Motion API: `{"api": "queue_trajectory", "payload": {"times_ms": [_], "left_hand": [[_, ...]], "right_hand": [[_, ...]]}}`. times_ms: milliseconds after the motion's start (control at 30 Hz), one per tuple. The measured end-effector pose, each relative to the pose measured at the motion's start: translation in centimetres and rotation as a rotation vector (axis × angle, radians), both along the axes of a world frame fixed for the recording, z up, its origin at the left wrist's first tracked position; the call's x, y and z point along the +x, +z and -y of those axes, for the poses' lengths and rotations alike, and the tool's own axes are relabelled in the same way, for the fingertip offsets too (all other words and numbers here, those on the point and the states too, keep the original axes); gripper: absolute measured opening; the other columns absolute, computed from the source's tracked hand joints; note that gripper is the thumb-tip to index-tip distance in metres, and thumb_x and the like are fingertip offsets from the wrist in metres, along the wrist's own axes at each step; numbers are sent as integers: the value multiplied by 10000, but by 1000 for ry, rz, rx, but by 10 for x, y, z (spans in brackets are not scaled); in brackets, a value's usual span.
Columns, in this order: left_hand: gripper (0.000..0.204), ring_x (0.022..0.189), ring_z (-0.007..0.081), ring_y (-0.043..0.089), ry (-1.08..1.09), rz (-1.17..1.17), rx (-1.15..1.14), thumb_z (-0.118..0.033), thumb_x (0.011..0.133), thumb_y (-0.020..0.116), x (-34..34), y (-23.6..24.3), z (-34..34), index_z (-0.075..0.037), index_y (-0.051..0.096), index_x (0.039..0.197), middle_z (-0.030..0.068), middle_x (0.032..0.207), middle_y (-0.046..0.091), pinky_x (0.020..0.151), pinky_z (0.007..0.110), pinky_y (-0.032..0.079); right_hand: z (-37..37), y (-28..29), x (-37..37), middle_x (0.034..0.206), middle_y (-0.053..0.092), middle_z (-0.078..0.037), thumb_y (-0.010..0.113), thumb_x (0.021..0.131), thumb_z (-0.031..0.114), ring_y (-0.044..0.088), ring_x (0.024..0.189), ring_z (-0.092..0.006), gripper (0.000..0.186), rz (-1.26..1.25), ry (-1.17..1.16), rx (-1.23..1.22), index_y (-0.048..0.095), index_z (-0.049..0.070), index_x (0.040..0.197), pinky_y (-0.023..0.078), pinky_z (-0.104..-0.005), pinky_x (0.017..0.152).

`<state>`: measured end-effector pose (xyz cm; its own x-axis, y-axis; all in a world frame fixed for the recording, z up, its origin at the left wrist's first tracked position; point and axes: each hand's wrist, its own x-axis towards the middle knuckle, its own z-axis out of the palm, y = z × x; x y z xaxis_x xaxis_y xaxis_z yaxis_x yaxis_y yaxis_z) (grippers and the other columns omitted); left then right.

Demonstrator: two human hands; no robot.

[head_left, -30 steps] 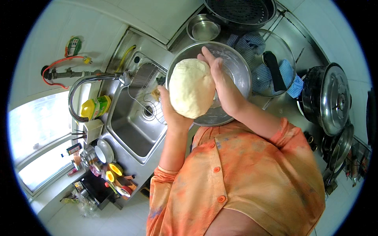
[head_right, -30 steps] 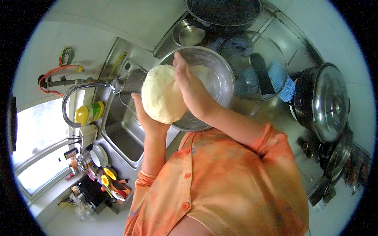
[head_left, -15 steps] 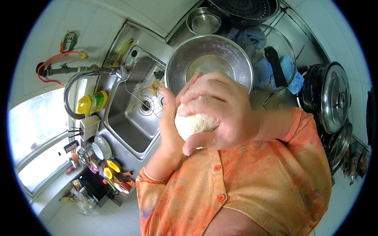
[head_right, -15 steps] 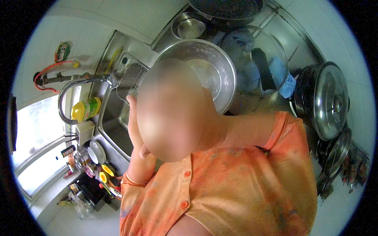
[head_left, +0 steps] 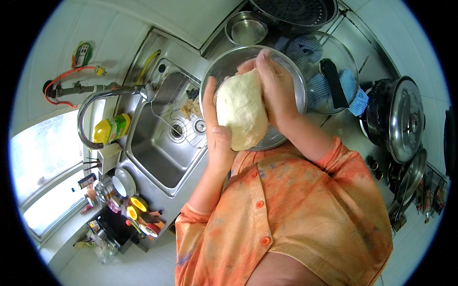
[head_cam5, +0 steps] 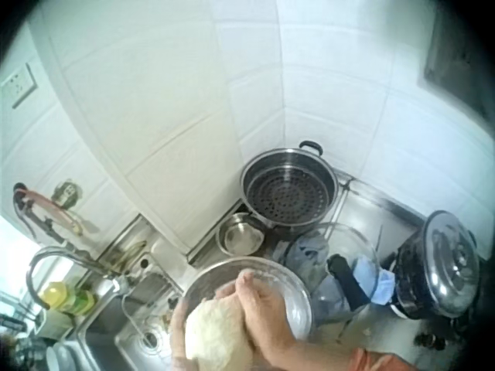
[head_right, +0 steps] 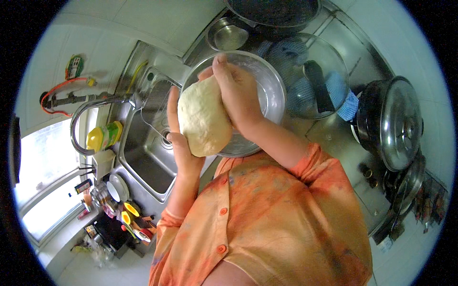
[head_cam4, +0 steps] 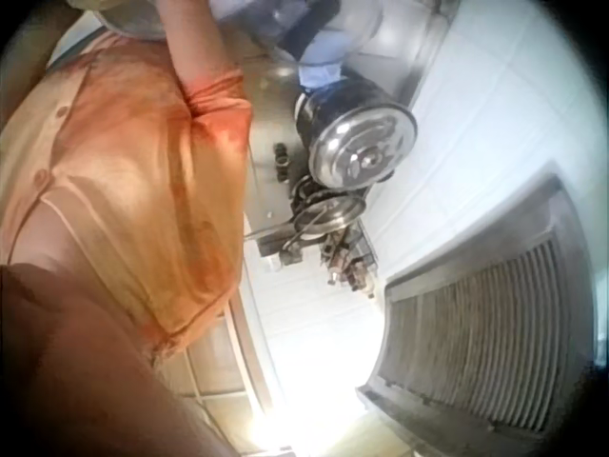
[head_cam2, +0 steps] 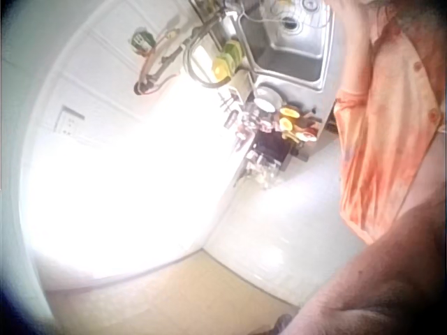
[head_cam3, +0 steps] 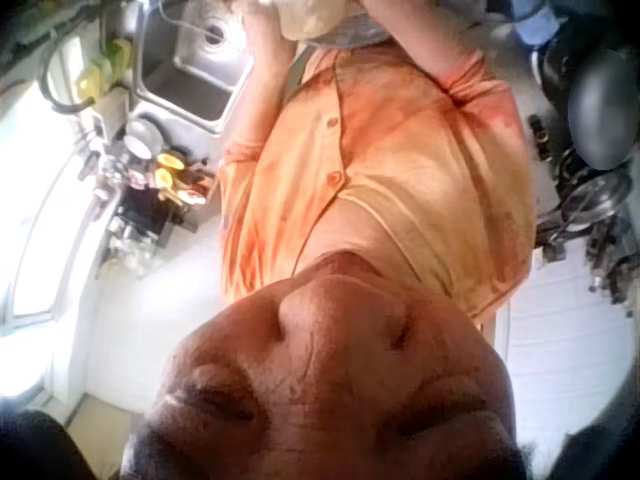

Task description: The person kneads a ball of dough by hand inside a metal mixing bowl. They repeatedly press, fold, and turn the dough using both hands to develop its texture.

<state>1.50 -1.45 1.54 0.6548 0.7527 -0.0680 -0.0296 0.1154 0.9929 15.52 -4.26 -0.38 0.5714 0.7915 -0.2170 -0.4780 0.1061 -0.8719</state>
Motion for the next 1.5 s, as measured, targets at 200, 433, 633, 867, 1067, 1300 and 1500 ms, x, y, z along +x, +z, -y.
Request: {"api": "queue_trajectory", "payload": {"times_ms": [200,433,633,867,1067,1300,1500], "left_hand": [[1196,1329,359,415,-20,151,-21,-867,733,442,-3,-7,-3,40,213,1478,247,1474,348,1098,446,354],[1225,1251,391,486,-20,64,406,-740,623,721,-5,18,18,99,306,1414,302,1399,406,1038,447,398],[1330,1227,430,465,64,-303,941,-759,521,741,3,43,34,101,271,1421,324,1373,381,1022,488,385],[1541,1413,434,239,10,-68,408,-676,523,823,2,19,26,-1,-175,1484,328,1531,116,1117,476,281],[1155,1338,351,409,74,-76,199,-620,670,779,-3,-10,0,1,248,1484,256,1468,344,1084,438,358],[919,1304,350,457,12,522,-706,-681,859,505,-23,-11,-10,-16,309,1462,183,1453,421,1094,493,363],[1149,1335,310,425,-173,310,-675,-766,721,616,-22,13,16,-60,181,1517,148,1472,366,1074,455,404]], "right_hand": [[25,12,-7,1432,377,-215,186,897,762,405,1304,-288,970,544,66,116,176,8,1507,296,-399,1104],[54,39,-20,1384,409,-179,319,804,831,457,1231,-253,1072,549,129,90,307,-51,1413,348,-376,1055],[40,33,-29,953,643,-89,381,1011,501,627,843,-149,542,-87,9,200,597,6,1050,513,-290,758],[13,-20,2,873,661,-48,359,990,578,649,786,-159,582,-562,202,93,625,61,963,523,-295,739],[16,-4,-10,1316,545,-104,204,974,646,537,1190,-194,788,-182,172,-32,371,26,1432,413,-343,1033],[50,27,14,1374,495,-178,276,1013,548,464,1280,-254,708,458,227,134,435,-33,1384,311,-368,1109],[39,51,11,1283,555,-206,336,858,776,558,1140,-312,880,1130,404,294,597,32,1251,419,-425,977]]}}
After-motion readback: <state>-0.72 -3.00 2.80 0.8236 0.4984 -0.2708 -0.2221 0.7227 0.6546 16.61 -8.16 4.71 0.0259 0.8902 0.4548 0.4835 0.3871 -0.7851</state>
